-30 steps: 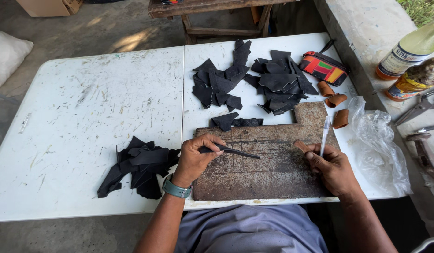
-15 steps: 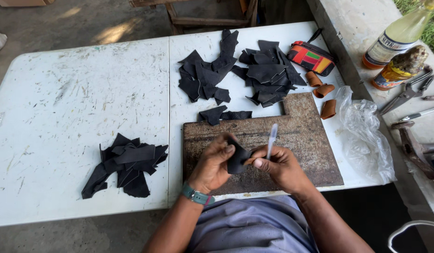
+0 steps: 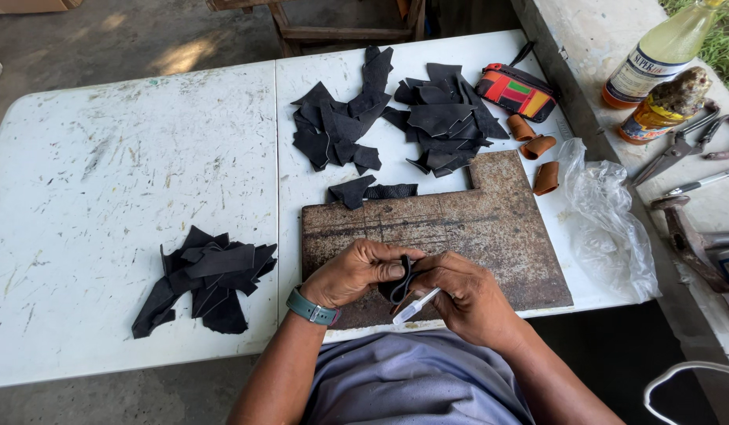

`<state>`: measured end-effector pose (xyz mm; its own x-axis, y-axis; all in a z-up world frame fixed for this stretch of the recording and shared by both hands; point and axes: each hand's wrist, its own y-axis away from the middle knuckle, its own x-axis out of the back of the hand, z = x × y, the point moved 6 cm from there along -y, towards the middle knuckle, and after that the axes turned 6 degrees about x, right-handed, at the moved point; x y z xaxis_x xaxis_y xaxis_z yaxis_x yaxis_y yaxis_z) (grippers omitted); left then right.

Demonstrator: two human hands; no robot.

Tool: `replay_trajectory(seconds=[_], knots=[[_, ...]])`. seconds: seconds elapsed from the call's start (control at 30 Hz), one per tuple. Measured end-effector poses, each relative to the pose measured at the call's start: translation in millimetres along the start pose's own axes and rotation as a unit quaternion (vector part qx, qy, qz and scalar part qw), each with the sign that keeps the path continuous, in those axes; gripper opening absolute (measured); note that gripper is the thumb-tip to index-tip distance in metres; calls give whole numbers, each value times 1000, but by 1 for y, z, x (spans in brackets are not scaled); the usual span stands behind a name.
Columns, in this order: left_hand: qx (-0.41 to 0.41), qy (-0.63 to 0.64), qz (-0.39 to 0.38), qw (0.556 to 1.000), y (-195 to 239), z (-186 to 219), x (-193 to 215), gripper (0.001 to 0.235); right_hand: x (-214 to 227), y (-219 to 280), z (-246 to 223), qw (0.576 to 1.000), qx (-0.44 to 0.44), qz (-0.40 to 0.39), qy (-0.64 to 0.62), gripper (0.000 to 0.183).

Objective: The person repeatedly picks up small black leather pieces from a table, places them on a wooden board, and uses a white pen-like tool to scrape or trim the edges. The person then sets the trimmed pieces aside and repeats the process with new pieces.

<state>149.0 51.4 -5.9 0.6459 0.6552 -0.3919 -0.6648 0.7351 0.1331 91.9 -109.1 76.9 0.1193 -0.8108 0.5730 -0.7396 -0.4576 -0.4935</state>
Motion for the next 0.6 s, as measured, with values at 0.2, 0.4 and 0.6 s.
replay_trajectory(seconds=[0.2,0.4,0.6], knots=[[-92,-56,81,991,2,4,15,28,-3,20,52,971,-227,-30,-65,6],[-43,-126,250,959,18,1,32,22,14,34,100,901,-343,59,-261,19],[-25,-125,229,965,14,7,17,17,16,41,111,909,-340,57,-235,18]])
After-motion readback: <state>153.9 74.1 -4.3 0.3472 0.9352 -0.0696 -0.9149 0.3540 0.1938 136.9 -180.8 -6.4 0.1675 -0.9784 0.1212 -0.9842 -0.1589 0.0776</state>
